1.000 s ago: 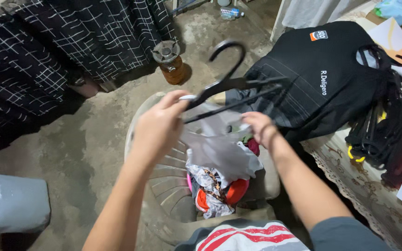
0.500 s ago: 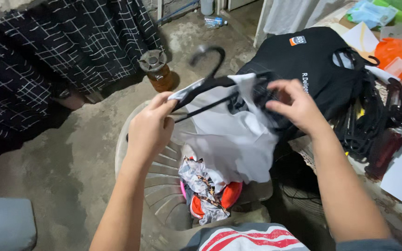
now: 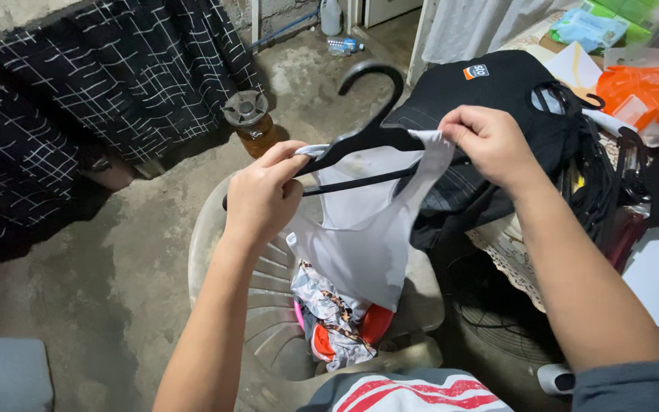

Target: The person picks up clothes from a pink basin on a plastic chair and places them onto hangers. They handle a white shirt, a patterned top, an orange shirt, a gray shirt, and a black shirt, placing each onto a hanger and setting them aside on the chair or nearby surface.

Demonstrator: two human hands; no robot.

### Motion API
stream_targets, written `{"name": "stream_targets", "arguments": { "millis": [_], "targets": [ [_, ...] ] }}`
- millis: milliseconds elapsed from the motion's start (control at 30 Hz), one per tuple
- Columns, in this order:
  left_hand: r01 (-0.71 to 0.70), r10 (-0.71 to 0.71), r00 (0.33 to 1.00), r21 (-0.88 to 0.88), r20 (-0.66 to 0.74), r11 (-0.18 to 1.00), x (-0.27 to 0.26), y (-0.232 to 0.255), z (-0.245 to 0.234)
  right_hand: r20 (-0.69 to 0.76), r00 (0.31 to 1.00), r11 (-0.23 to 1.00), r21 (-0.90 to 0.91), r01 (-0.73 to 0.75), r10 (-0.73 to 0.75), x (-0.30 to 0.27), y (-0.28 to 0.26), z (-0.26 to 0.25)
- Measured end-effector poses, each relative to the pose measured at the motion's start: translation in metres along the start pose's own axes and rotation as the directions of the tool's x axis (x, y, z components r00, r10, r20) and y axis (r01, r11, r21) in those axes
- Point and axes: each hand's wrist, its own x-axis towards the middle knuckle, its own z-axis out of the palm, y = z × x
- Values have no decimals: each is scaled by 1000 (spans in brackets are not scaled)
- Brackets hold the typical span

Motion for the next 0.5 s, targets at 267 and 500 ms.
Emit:
{"name": "stream_targets", "arguments": {
  "millis": [267, 500],
  "targets": [
    [-107, 107, 991, 0, -84, 994, 8, -5, 5, 181, 976, 984, 110, -141, 120, 16, -19, -30],
    [-107, 151, 986, 403, -78, 909, 60, -11, -4, 76, 987, 990, 12, 142, -142, 17, -58, -45]
  ]
}}
